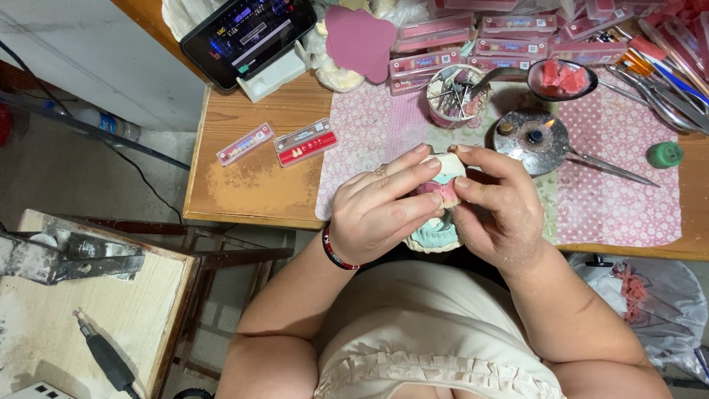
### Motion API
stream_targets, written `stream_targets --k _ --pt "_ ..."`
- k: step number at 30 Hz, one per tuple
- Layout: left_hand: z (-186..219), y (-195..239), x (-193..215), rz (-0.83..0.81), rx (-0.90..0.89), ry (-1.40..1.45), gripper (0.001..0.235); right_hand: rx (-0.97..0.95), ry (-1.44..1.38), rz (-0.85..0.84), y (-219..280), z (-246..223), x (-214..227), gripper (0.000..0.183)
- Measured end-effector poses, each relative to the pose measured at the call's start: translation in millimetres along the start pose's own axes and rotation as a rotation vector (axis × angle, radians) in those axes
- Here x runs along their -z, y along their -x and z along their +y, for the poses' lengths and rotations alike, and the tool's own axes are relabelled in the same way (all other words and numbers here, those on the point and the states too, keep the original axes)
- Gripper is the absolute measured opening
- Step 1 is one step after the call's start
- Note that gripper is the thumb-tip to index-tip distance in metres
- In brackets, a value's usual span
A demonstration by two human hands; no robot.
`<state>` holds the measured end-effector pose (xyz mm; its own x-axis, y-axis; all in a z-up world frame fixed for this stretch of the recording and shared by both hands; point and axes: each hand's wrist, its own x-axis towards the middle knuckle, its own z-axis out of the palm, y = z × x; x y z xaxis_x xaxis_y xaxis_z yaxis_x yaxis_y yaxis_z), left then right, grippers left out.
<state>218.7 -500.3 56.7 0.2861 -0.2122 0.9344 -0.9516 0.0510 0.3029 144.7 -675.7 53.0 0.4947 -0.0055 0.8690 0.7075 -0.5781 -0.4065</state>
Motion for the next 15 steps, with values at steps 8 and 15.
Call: stream_targets --k 8,15 --pt "-3.4 0.9 -0.5 0.011 -0.023 0.006 0.009 -0.010 -0.004 -0.005 -1.2 -0.5 0.3 0.017" --pt "-3.3 -0.2 0.0 0.037 -0.007 0.027 0.010 -0.029 0.002 -0.015 -2.0 -1.5 -0.5 0.017"
